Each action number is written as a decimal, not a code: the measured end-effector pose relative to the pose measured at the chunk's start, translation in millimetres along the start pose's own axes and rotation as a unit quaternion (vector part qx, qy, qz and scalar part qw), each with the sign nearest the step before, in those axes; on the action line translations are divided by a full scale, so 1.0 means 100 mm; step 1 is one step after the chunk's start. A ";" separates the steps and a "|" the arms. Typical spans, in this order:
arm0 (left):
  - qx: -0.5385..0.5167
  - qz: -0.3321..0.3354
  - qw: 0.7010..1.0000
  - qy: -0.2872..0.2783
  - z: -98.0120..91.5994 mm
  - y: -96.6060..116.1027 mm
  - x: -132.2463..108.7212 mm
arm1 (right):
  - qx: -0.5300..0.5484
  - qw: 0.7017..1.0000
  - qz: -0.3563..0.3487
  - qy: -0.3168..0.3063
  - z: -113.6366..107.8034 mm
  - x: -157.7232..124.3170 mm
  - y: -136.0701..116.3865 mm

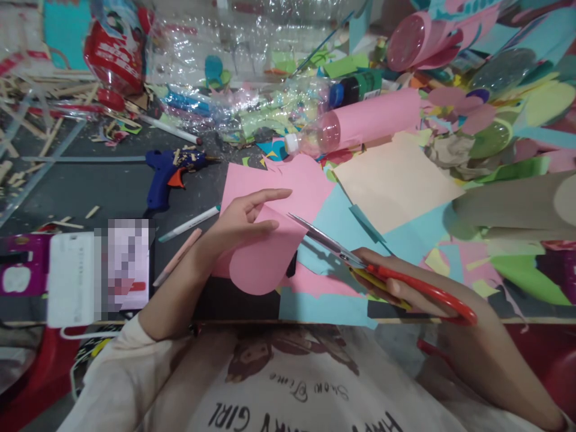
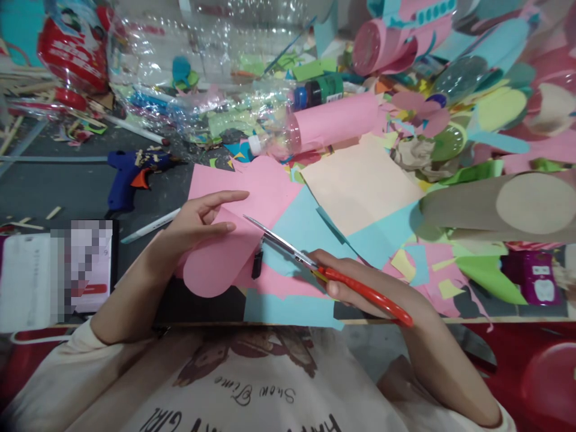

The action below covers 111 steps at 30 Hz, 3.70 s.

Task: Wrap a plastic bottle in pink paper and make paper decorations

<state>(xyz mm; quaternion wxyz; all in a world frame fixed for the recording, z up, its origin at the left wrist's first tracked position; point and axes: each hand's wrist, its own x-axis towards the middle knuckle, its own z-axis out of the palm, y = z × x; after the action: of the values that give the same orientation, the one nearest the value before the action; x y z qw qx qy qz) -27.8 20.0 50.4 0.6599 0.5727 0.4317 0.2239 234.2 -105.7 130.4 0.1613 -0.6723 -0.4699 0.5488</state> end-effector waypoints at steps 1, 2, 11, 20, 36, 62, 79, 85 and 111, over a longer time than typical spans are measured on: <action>0.002 0.002 1.000 0.001 0.00 0.00 0.00 | 0.012 1.000 0.001 0.016 0.00 0.00 0.01; 0.006 0.006 1.000 0.007 0.00 0.00 0.00 | 0.028 0.999 -0.001 0.029 0.00 0.00 0.02; 0.035 0.046 0.998 0.039 0.03 0.00 -0.01 | 0.069 0.996 -0.054 0.007 0.06 0.00 -0.05; 0.025 0.033 0.999 0.029 0.04 0.02 -0.04 | 0.048 0.980 -0.029 -0.190 -0.21 0.45 0.18; 0.015 0.022 1.000 0.007 0.01 0.01 -0.01 | 0.046 0.983 0.001 -0.176 -0.21 0.45 0.17; -0.001 0.007 1.000 -0.013 0.14 0.04 -0.06 | 0.092 0.984 -0.011 -0.150 -0.07 0.37 0.16; 0.006 0.042 0.999 -0.027 0.14 0.00 -0.05 | 0.018 0.960 -0.095 -0.262 -0.11 0.44 0.39; 0.031 0.074 0.995 -0.065 0.14 -0.06 -0.02 | 0.029 0.955 -0.103 -0.276 -0.07 0.44 0.40; 0.048 0.101 0.991 0.077 -0.02 -0.19 0.06 | -0.137 0.979 -0.105 -0.105 -0.08 0.44 0.35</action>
<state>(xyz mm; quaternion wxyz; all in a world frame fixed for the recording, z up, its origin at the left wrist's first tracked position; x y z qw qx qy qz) -30.3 21.4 30.7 0.5707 0.6253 0.4312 0.3121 254.9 -85.5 82.0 0.0741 -0.5740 -0.6228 0.5265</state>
